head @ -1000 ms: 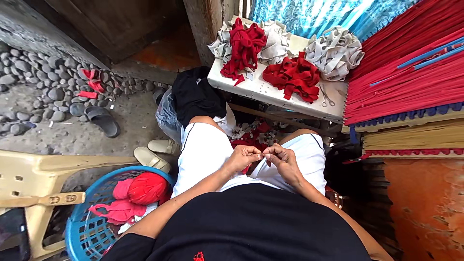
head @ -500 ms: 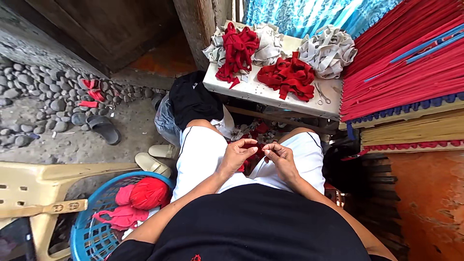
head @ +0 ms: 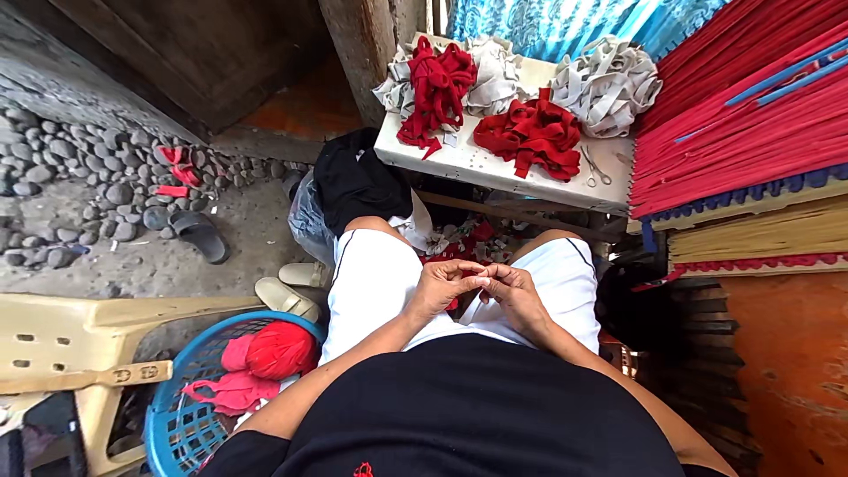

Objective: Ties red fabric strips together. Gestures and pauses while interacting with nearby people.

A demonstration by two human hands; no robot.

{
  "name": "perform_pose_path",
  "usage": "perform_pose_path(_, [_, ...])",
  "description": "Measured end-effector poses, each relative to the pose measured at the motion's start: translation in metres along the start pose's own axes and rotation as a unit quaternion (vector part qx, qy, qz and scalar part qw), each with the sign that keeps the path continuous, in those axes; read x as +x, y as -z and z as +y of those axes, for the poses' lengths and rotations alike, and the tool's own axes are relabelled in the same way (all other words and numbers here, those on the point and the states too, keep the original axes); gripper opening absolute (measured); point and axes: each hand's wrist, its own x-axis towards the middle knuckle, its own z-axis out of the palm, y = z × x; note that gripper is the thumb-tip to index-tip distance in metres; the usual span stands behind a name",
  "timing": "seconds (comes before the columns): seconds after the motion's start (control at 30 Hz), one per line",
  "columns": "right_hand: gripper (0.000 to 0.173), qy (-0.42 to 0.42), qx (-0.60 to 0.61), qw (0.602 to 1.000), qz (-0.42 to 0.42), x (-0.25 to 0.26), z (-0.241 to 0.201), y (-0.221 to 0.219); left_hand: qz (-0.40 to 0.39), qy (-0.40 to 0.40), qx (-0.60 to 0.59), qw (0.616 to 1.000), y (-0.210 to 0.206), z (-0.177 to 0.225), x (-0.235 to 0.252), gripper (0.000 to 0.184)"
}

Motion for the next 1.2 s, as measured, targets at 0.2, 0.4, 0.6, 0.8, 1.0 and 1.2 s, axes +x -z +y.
perform_pose_path(0.2, [0.010, 0.000, 0.000, 1.000, 0.001, 0.000, -0.001, 0.000, 0.026, -0.016, 0.007, 1.000, -0.002, -0.001, -0.002, 0.015])
perform_pose_path(0.4, [0.007, 0.063, -0.053, 0.996, 0.027, 0.004, 0.003, -0.003, 0.094, -0.022, 0.004, 0.995, -0.008, -0.004, -0.003, 0.012])
perform_pose_path(0.6, [0.010, 0.066, -0.090, 0.992, 0.053, 0.010, 0.007, -0.008, 0.146, -0.064, 0.050, 0.986, -0.012, -0.005, -0.005, 0.010])
perform_pose_path(0.8, [0.012, 0.055, -0.093, 0.993, 0.042, 0.008, -0.001, -0.015, 0.143, -0.041, 0.072, 0.986, -0.011, -0.007, -0.003, 0.008])
perform_pose_path(1.0, [0.009, 0.156, -0.234, 0.959, 0.038, 0.009, 0.004, -0.012, 0.101, -0.018, 0.196, 0.975, -0.009, -0.011, -0.003, 0.001])
perform_pose_path(1.2, [0.003, 0.261, -0.361, 0.895, 0.039, 0.015, 0.005, -0.004, 0.054, -0.004, 0.262, 0.964, -0.009, -0.015, -0.001, 0.010])
